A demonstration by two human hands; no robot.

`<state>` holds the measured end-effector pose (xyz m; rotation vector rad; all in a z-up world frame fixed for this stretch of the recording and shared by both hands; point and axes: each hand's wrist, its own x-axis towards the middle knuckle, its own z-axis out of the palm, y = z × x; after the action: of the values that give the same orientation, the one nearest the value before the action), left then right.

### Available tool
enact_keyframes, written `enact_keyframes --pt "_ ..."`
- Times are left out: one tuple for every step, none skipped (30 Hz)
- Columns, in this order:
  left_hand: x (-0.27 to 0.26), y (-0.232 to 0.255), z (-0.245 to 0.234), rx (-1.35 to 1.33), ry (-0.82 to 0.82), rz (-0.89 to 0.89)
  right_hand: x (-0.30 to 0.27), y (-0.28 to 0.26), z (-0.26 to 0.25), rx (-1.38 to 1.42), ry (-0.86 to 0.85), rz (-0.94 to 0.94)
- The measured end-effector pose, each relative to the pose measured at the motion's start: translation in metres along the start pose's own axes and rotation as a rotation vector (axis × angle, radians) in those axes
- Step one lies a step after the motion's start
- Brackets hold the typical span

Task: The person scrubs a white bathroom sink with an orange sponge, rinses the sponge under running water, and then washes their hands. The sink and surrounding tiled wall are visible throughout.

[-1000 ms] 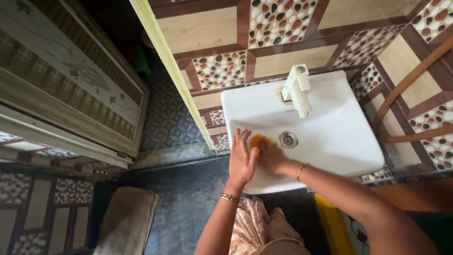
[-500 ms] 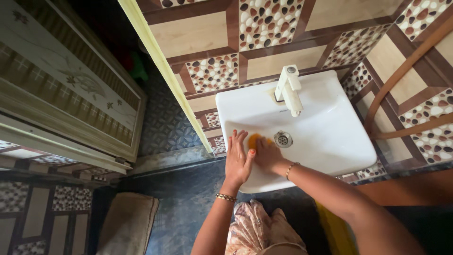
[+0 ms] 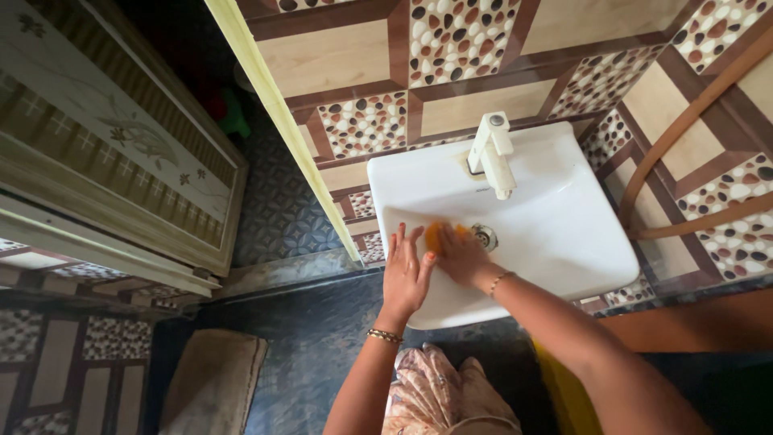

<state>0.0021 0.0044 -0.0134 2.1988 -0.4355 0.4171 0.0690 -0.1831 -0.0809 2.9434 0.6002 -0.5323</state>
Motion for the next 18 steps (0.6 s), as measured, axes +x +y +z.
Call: enact_keyframes --pt "0.0 0.0 -0.001 0.001 -0.015 -0.006 -0.008 0.005 0.001 0.082 -0.046 0.064" --pt "-0.001 0.001 -0.002 0.002 -0.03 -0.013 -0.019 0.011 0.002 0.041 -0.072 0.035" --pt "0.001 0.002 -0.003 0.02 -0.034 -0.009 -0.029 0.019 0.0 -0.004 -0.095 0.008" --pt "0.002 0.003 -0.004 0.038 -0.038 -0.006 -0.035 0.021 -0.004 -0.049 -0.119 -0.019" --pt "0.003 0.004 -0.004 0.055 -0.045 -0.004 -0.041 0.024 -0.007 0.002 -0.226 -0.034" --pt "0.004 0.006 -0.003 0.075 -0.049 -0.003 -0.049 0.03 -0.01 0.053 -0.332 -0.05" --pt "0.003 0.007 -0.002 0.1 -0.059 -0.003 -0.054 0.031 -0.01 0.111 -0.439 -0.067" --pt "0.002 0.007 -0.002 0.125 -0.068 -0.003 -0.058 0.033 -0.006 0.139 -0.407 -0.13" --pt "0.003 0.008 -0.001 0.163 -0.053 0.017 -0.062 0.044 -0.005 0.16 -0.372 -0.194" --pt "0.003 0.008 0.0 0.201 -0.038 0.037 -0.067 0.056 -0.003 0.18 -0.336 -0.259" --pt "0.003 0.008 0.002 0.238 -0.024 0.054 -0.072 0.069 -0.001 0.075 -0.364 -0.214" --pt "0.004 0.008 0.003 0.248 -0.032 0.045 -0.077 0.082 -0.001 -0.03 -0.391 -0.168" --pt "0.004 0.007 0.005 0.258 -0.044 0.033 -0.086 0.099 -0.001 -0.122 -0.423 -0.062" --pt "0.004 0.007 0.005 0.268 -0.057 0.022 -0.096 0.118 -0.005 -0.215 -0.457 0.042" --pt "0.005 0.006 0.005 0.266 -0.055 0.024 -0.107 0.138 -0.01 -0.276 -0.383 0.147" --pt "0.005 0.006 0.004 0.265 -0.053 0.027 -0.115 0.156 -0.015 -0.339 -0.301 0.246" --pt "0.005 0.007 0.005 0.259 -0.052 0.027 -0.121 0.171 -0.017 -0.357 -0.176 0.283" --pt "0.008 0.006 0.005 0.276 -0.051 0.031 -0.122 0.182 -0.016 -0.375 -0.052 0.32"
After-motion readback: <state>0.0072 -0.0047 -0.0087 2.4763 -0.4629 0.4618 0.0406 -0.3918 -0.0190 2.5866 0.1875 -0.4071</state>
